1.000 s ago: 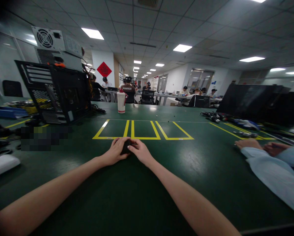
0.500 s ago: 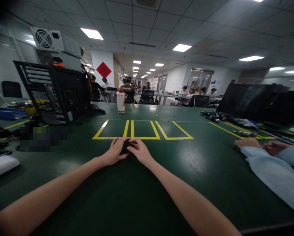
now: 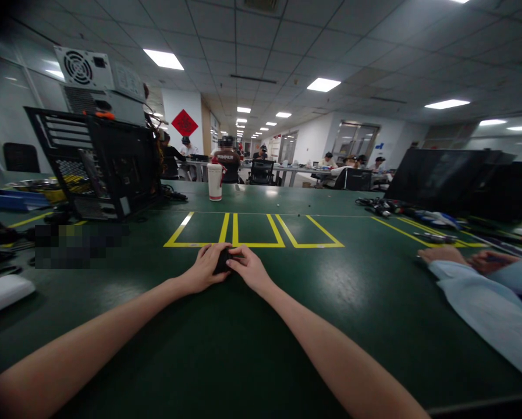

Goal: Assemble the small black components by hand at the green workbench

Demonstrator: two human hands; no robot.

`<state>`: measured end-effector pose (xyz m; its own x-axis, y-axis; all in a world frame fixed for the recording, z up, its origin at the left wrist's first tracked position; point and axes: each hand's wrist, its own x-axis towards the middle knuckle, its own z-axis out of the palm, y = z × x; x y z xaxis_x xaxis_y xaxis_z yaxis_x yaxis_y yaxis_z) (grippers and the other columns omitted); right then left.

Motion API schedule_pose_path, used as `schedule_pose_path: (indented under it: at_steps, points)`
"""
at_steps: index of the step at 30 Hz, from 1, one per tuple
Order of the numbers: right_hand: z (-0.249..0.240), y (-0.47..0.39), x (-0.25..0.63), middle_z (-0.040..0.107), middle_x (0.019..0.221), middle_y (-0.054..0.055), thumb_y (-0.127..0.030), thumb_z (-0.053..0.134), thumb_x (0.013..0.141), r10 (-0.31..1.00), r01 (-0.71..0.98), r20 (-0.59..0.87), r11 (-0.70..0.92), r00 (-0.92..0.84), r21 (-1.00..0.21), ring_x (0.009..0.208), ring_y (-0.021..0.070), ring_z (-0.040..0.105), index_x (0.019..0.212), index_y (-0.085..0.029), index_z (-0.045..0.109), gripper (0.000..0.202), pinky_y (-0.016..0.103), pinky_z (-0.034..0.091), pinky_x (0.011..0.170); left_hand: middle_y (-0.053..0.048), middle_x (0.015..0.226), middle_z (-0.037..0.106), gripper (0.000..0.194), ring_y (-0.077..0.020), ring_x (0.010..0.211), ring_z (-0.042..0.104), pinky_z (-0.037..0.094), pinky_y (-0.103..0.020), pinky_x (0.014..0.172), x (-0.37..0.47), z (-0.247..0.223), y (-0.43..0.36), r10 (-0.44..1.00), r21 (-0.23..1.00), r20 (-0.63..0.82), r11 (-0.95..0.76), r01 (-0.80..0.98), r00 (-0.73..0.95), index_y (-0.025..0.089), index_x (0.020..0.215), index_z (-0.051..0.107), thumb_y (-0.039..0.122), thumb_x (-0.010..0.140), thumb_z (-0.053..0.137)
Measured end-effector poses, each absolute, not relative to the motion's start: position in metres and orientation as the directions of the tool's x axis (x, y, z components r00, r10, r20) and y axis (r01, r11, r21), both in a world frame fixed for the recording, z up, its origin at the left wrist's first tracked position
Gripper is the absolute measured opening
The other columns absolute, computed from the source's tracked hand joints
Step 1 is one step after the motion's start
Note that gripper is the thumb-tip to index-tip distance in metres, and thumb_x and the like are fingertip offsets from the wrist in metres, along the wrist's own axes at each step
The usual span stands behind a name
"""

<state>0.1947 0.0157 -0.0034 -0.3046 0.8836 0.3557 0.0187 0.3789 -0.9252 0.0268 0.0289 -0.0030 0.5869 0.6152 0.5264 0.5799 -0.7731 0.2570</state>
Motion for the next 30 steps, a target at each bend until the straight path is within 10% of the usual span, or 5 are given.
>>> schedule_pose_path:
  at_steps: [30]
  points:
    - [-0.0012,0.0105,0.1962,0.052,0.1,0.002,-0.021,0.059,0.068,0.876,0.012,0.323,0.35,-0.359,-0.937,0.098,0.0167,0.052,0.097,-0.022,0.047,0.032,0.035,0.043,0.086,-0.009,0.122,0.039,0.06,-0.0223,0.116,0.033,0.014,-0.044,0.1,0.0269,0.0008,0.0215,0.62,0.242,0.507,-0.769,0.592,0.598,0.021,0.122,0.022,0.023,0.071,0.054]
